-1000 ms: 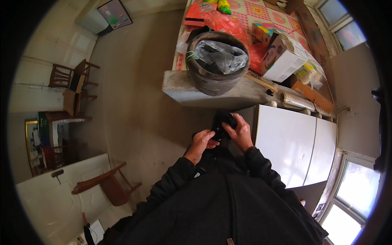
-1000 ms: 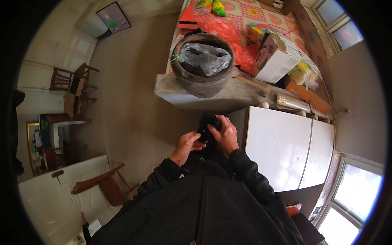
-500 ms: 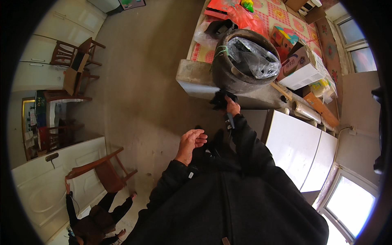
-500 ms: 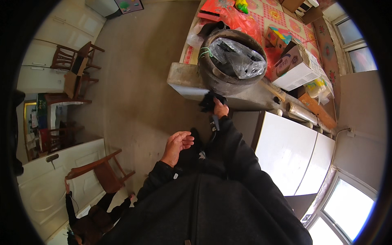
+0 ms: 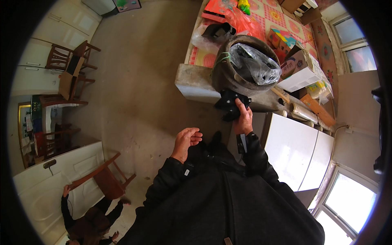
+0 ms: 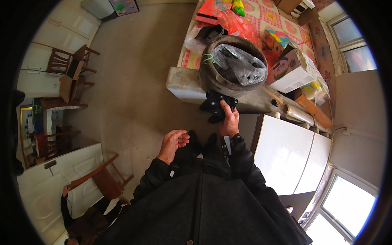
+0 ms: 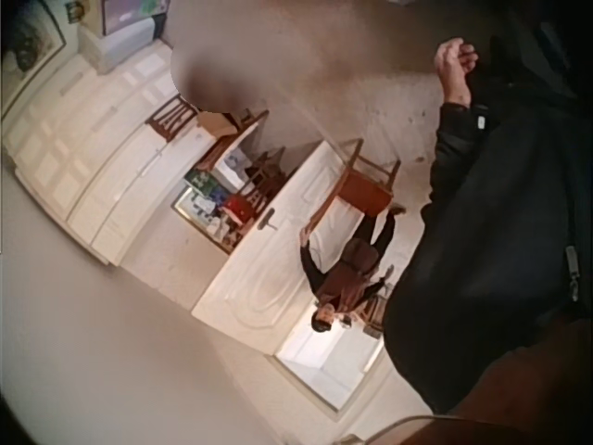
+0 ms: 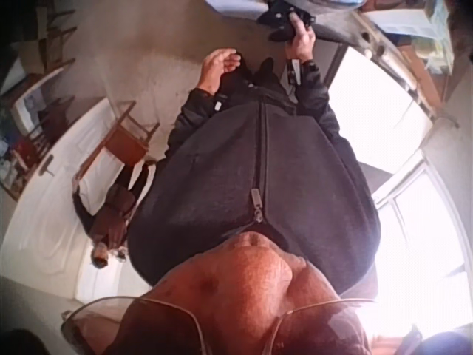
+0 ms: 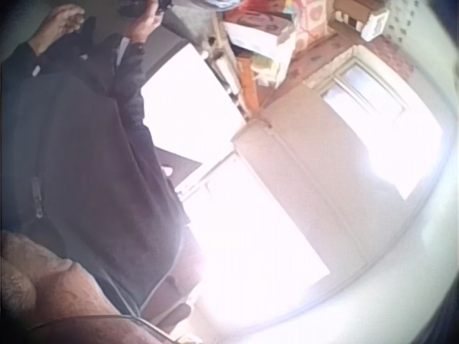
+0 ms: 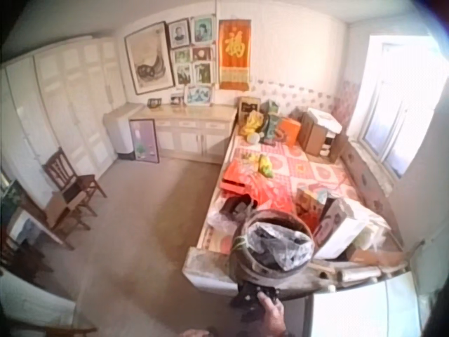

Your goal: The person wipes a white cabinet and a wooden bucket with a black cloth, then walks to a blue basin, rinses the cloth in water, wrings it out, and returns to the original room. The person handles the cabinet, bucket, cloth, and basin during the sequence.

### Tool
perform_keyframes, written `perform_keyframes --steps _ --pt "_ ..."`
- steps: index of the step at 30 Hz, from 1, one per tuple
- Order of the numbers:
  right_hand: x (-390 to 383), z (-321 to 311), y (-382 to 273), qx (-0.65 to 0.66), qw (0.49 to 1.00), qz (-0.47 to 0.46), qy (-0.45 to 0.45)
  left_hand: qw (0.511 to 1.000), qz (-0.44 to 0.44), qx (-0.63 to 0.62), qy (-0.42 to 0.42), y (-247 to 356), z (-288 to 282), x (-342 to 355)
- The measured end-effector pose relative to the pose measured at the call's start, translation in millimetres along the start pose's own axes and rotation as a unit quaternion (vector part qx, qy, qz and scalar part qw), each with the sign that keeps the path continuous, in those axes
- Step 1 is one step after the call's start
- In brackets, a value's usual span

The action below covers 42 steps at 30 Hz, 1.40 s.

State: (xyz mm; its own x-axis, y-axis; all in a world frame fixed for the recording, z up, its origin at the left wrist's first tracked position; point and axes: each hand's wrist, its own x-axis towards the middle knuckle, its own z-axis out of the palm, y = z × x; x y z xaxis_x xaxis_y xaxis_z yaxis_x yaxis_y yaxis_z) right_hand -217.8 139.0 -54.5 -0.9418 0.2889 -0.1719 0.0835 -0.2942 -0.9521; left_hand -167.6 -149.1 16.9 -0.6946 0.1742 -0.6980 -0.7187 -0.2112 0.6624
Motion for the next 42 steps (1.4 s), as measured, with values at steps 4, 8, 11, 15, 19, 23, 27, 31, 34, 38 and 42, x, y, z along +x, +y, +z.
perform_keyframes --steps 4,8,11,15,19,23,27,31,34,38,42 --pt "13.8 -45.8 55.2 -0.43 0.902 -0.043 -0.004 1.0 -0.003 -0.001 -0.009 9.0 1.6 -2.2" --pt "-1.7 -40.2 30.6 -0.066 0.983 0.156 0.069 1.0 0.002 -0.001 0.007 10.0 -5.5 -7.8" --pt "-16.6 -10.1 -27.6 0.061 0.964 0.242 0.087 1.0 -0.005 -0.011 0.016 4.7 -12.2 -8.8" --pt "-13.8 -5.9 -39.9 0.09 0.991 0.097 0.027 1.0 0.01 0.016 0.022 -3.5 -17.1 -9.1" --pt "5.2 -61.0 1.6 0.128 0.959 0.231 0.105 0.996 0.081 -0.012 0.02 -6.8 -17.5 -8.2" --pt "-16.9 -60.4 6.3 -0.1 0.946 0.308 -0.01 0.996 0.086 -0.031 0.014 -10.8 -23.2 -5.9" --pt "-41.7 15.1 -30.3 -0.029 0.945 0.309 -0.099 0.997 0.052 -0.01 -0.059 -16.1 -22.8 -10.0" --pt "-50.5 71.9 -55.8 -0.084 0.928 0.31 -0.191 0.991 -0.023 -0.082 -0.108 -19.4 -6.7 -21.3" --pt "-49.7 91.1 -60.8 -0.162 0.916 0.245 -0.273 0.988 0.05 -0.12 -0.084 -18.9 2.9 -25.5" --pt "-35.7 98.1 -78.1 -0.244 0.875 0.259 -0.329 0.986 0.117 -0.118 0.004 -20.2 8.0 -32.4" --pt "-30.6 97.8 -93.0 -0.173 0.872 0.273 -0.369 0.982 0.126 -0.132 0.053 -18.7 23.1 -37.1"
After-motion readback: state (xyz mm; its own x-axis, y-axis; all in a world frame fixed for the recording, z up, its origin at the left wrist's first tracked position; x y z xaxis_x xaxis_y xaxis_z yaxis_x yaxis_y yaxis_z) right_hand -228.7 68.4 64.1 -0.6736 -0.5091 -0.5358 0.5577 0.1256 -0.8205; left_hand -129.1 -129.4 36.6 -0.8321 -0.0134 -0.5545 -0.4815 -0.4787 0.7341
